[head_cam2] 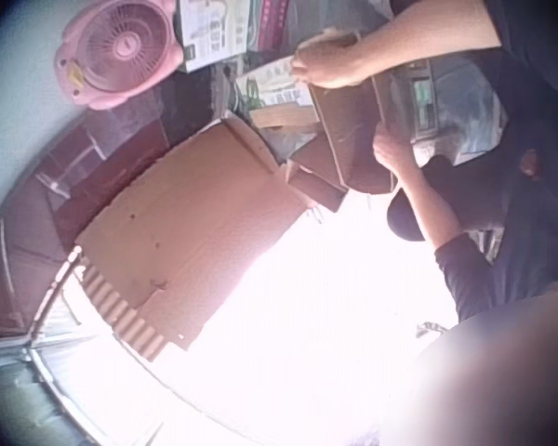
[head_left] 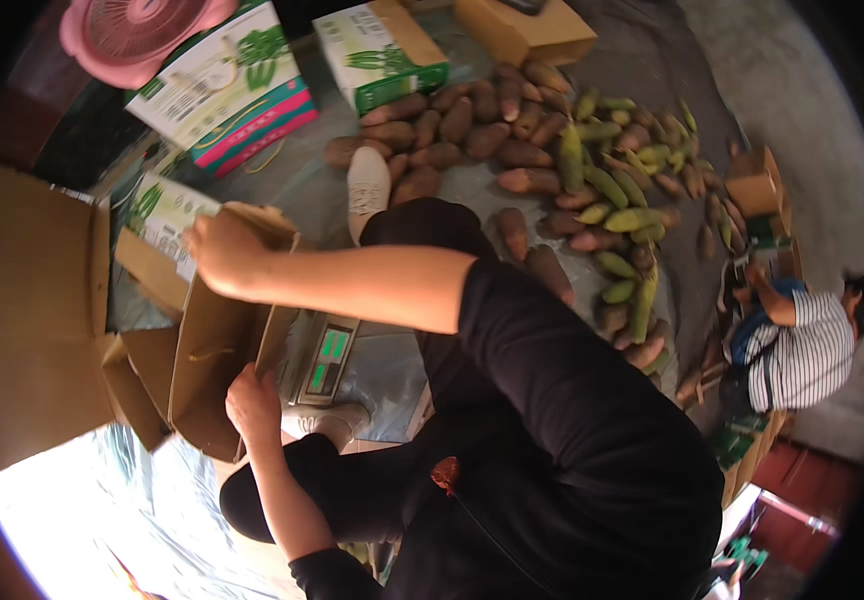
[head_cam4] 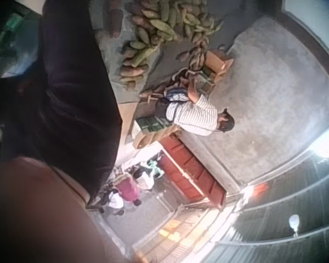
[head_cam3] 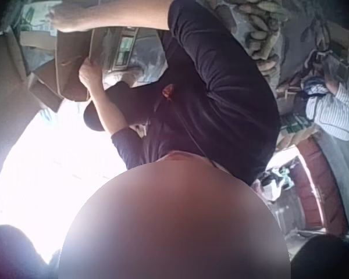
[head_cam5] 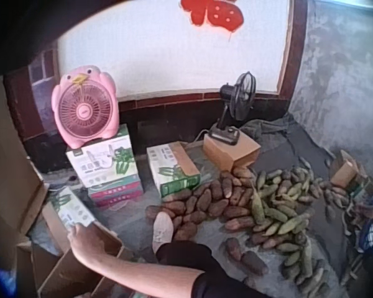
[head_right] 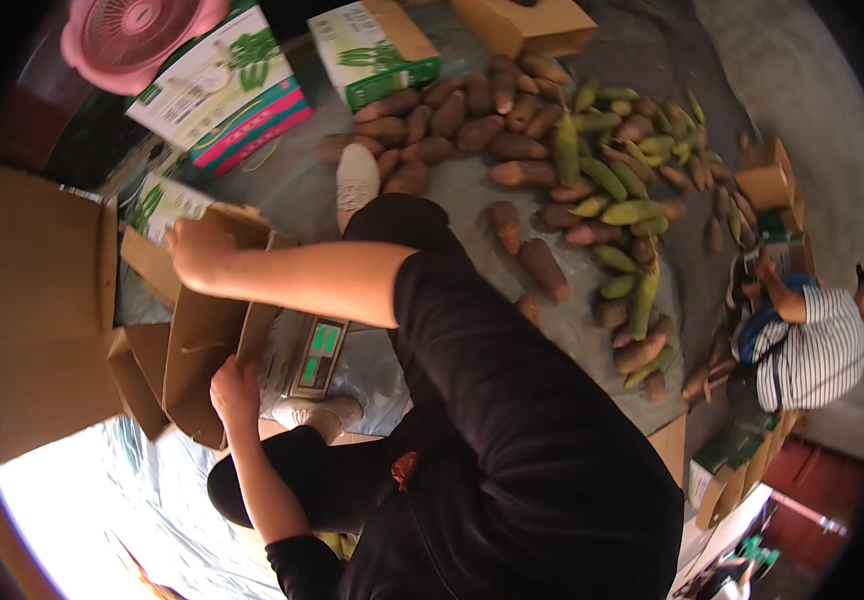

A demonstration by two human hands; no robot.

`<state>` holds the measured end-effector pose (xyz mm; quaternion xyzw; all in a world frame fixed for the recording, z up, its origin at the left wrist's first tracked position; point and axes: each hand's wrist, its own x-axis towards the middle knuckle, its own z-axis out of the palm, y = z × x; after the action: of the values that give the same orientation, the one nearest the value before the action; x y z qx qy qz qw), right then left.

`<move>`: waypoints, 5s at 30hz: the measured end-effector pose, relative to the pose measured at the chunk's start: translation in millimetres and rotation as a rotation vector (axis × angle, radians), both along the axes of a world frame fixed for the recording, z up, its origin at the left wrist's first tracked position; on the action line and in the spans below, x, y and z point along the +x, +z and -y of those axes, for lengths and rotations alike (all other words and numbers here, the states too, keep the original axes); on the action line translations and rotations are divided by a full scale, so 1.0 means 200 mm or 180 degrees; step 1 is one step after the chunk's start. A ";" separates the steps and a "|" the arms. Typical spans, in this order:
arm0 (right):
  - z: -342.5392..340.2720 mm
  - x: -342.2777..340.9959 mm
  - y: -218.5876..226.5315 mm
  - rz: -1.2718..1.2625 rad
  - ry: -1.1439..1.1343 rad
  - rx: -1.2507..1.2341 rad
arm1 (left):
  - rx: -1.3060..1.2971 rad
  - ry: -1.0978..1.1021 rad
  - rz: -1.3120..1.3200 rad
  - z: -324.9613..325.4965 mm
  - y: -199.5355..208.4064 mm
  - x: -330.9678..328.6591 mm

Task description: Packaging produce into cardboard boxes and weighing them on a scale.

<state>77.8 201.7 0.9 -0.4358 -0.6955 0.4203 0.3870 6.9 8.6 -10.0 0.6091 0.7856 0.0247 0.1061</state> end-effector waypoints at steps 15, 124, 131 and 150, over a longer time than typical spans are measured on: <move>0.06 0.61 0.47 -0.0012 0.0933 0.0160 | 0.0020 0.0096 0.0344 -0.01 0.08 0.11; 0.01 0.37 0.27 0.1148 0.1426 0.0713 | 0.0170 0.0150 0.0439 0.01 0.05 0.11; -0.20 1.17 0.33 0.0134 -0.0086 0.0317 | 0.0184 0.0239 0.0424 0.02 0.05 0.13; 0.17 2.74 -1.09 0.2079 -0.3066 -0.1696 | 0.0139 0.0331 0.0524 -0.01 0.00 0.12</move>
<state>624.9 168.5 -217.1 -0.8863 -0.3755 0.2033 0.1791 30.3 10.4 -9.4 0.5655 0.8041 0.0972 0.1555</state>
